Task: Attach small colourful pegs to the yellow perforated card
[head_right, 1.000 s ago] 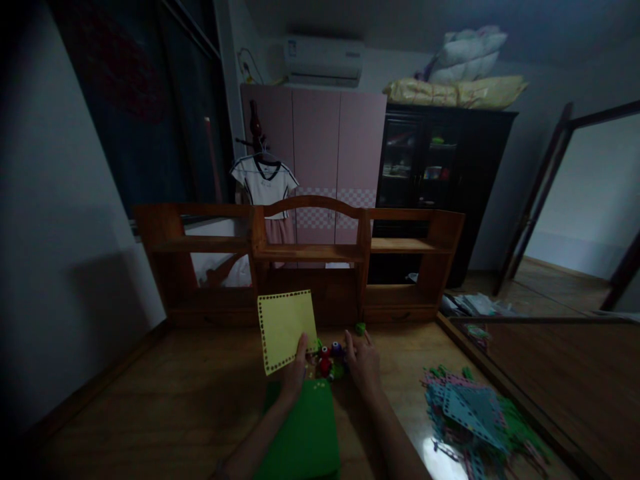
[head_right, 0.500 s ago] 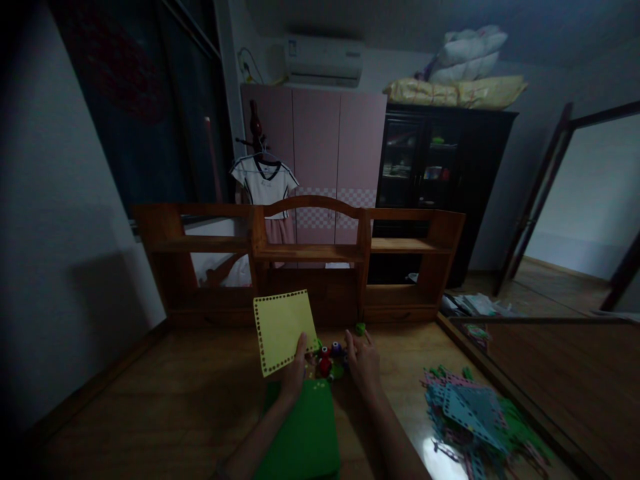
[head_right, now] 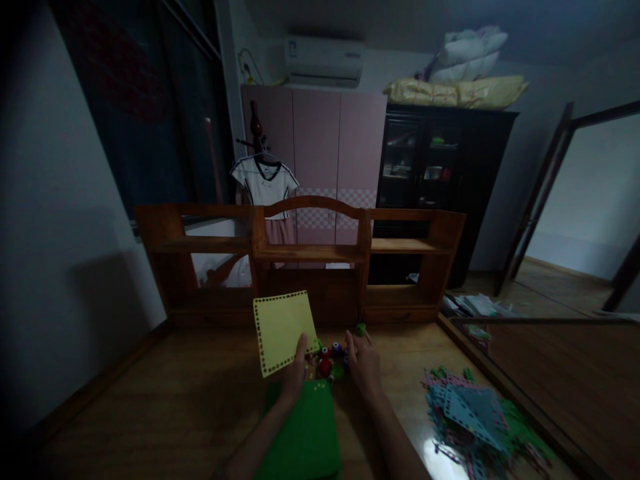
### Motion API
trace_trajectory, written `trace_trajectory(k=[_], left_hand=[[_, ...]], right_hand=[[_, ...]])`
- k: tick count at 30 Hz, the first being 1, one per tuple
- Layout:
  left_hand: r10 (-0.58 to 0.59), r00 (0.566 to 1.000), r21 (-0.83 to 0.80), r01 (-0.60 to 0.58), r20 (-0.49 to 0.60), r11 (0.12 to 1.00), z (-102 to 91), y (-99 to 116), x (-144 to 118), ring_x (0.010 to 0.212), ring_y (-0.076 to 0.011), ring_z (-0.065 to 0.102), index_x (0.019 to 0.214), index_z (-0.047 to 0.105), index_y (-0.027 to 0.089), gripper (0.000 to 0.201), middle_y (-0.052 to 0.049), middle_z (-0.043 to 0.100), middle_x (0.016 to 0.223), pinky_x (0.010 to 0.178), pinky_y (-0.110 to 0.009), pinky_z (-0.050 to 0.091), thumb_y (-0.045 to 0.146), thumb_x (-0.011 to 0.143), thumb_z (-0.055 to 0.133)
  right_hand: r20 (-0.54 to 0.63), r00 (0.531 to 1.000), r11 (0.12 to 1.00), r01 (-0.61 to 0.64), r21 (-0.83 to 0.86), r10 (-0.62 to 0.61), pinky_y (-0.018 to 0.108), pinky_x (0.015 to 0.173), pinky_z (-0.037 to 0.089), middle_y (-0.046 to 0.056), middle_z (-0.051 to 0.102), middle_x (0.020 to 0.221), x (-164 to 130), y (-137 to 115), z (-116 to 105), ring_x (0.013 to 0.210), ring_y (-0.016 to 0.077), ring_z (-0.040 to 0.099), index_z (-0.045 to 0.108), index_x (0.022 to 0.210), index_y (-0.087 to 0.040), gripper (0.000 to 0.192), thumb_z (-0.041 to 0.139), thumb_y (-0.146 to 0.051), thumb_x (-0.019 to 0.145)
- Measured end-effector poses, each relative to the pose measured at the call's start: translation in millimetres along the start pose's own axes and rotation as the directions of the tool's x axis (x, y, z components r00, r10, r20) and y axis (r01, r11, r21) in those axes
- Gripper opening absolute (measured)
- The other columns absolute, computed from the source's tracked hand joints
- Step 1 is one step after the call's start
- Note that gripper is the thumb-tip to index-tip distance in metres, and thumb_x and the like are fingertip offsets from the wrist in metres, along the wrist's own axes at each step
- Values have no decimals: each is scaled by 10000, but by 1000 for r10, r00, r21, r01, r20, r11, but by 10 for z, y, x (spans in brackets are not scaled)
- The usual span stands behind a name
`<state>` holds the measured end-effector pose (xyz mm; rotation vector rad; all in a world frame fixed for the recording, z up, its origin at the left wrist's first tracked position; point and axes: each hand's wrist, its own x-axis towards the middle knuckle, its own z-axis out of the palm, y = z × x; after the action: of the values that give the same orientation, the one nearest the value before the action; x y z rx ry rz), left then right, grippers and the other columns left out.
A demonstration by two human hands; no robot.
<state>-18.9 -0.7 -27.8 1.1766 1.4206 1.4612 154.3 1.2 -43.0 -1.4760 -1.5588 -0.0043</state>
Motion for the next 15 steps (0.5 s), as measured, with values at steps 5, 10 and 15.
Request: trace_trajectory(k=[5, 10, 15], left_hand=[[22, 999, 0, -22, -39, 1000, -25, -8, -3, 1246, -266, 397, 953, 664, 174, 477, -90, 617, 1136, 1084, -362, 249, 561, 776, 448], [6, 1000, 7, -6, -23, 1000, -24, 21, -14, 1249, -274, 391, 992, 659, 176, 482, -83, 630, 1113, 1082, -371, 255, 555, 770, 461], [-27, 998, 6, 28, -48, 1000, -15, 63, -15, 1260, -258, 378, 1042, 639, 185, 486, -73, 632, 1110, 1083, -374, 255, 545, 788, 435]], right_hand=[[-14, 1000, 1000, 8, 16, -8, 352, 886, 406, 60, 681, 848, 3, -13, -2, 976, 230, 584, 678, 826, -219, 406, 345, -437, 909], [-21, 1000, 999, 15, 35, -14, 350, 868, 416, 62, 677, 811, 4, -45, -16, 859, 218, 614, 674, 794, -215, 426, 338, -450, 908], [-22, 1000, 999, 15, 36, -14, 341, 853, 417, 58, 667, 798, 5, -55, -25, 874, 219, 607, 667, 785, -216, 425, 334, -448, 909]])
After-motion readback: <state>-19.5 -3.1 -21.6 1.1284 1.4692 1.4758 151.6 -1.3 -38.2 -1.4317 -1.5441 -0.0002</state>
